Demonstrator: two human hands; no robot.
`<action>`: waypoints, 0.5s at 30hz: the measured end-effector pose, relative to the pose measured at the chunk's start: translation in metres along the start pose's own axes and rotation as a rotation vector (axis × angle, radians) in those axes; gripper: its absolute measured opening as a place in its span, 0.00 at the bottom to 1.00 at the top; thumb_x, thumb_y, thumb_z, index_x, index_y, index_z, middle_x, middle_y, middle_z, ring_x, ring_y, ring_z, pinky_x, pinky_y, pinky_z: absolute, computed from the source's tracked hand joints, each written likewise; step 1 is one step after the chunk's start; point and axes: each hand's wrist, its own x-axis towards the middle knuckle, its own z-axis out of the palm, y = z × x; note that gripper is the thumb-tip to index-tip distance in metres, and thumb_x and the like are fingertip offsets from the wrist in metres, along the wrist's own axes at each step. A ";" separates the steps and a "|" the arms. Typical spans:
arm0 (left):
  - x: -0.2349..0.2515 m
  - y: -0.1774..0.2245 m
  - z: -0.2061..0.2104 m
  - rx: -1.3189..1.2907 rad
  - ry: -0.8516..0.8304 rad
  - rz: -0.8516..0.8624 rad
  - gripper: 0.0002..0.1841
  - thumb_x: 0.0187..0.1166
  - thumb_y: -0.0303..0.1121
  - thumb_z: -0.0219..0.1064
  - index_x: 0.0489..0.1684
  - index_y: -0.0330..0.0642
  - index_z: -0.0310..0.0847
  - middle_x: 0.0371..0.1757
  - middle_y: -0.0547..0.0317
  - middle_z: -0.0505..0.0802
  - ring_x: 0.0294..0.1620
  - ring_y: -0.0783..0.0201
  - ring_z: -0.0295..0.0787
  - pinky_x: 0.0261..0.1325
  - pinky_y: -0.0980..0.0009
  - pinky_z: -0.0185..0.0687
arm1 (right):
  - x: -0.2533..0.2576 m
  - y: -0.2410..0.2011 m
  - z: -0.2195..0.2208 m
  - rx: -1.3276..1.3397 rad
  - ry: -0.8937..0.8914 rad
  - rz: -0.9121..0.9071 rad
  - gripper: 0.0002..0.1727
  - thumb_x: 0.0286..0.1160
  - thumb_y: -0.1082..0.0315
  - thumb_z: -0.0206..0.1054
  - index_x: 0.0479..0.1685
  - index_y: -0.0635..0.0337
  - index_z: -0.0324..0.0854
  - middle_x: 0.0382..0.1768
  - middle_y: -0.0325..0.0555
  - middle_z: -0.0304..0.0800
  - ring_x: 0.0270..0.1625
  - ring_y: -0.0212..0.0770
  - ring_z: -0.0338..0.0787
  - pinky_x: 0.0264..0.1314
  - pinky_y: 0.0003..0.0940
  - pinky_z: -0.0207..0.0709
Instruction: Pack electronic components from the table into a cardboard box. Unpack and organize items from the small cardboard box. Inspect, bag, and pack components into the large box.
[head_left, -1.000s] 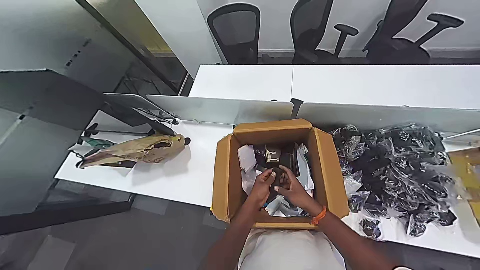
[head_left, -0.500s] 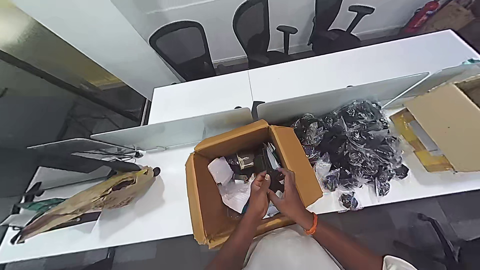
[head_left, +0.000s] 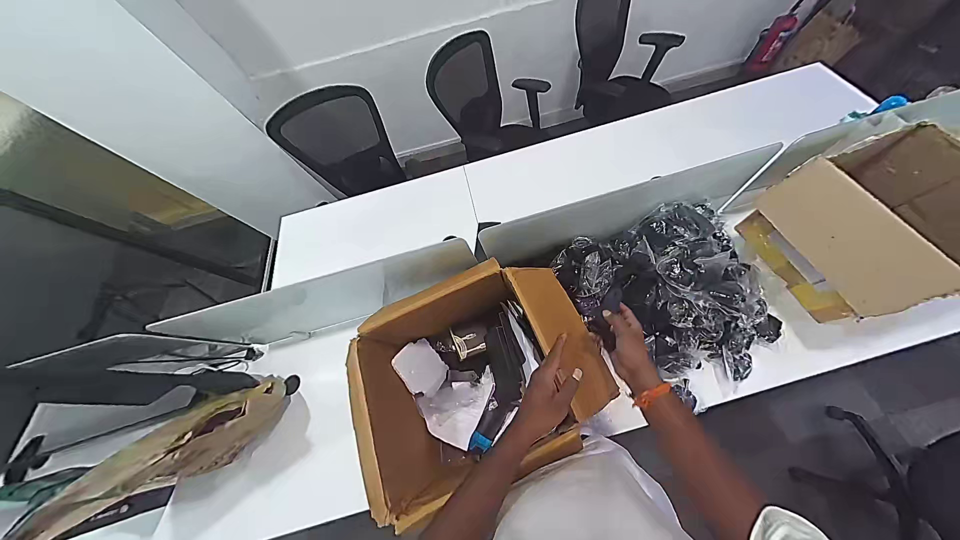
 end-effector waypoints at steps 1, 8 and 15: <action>0.001 -0.004 0.001 0.054 0.002 0.004 0.35 0.86 0.35 0.60 0.94 0.37 0.52 0.91 0.46 0.66 0.86 0.57 0.71 0.83 0.58 0.74 | 0.022 -0.002 -0.005 -0.031 0.083 -0.049 0.31 0.84 0.69 0.62 0.85 0.62 0.59 0.60 0.59 0.84 0.49 0.50 0.92 0.45 0.47 0.92; -0.003 -0.026 -0.010 -0.151 0.157 0.109 0.23 0.80 0.22 0.62 0.75 0.26 0.73 0.73 0.40 0.86 0.70 0.51 0.87 0.72 0.56 0.86 | 0.112 -0.024 -0.030 -0.053 0.323 -0.088 0.45 0.78 0.69 0.59 0.95 0.54 0.37 0.87 0.63 0.57 0.80 0.58 0.72 0.70 0.58 0.77; -0.028 -0.041 -0.149 -0.087 0.815 -0.044 0.19 0.81 0.20 0.61 0.69 0.22 0.73 0.55 0.41 0.92 0.51 0.54 0.94 0.56 0.59 0.92 | 0.039 -0.027 0.033 -0.591 0.099 -0.626 0.40 0.63 0.79 0.63 0.83 0.65 0.58 0.83 0.59 0.67 0.80 0.49 0.76 0.74 0.44 0.80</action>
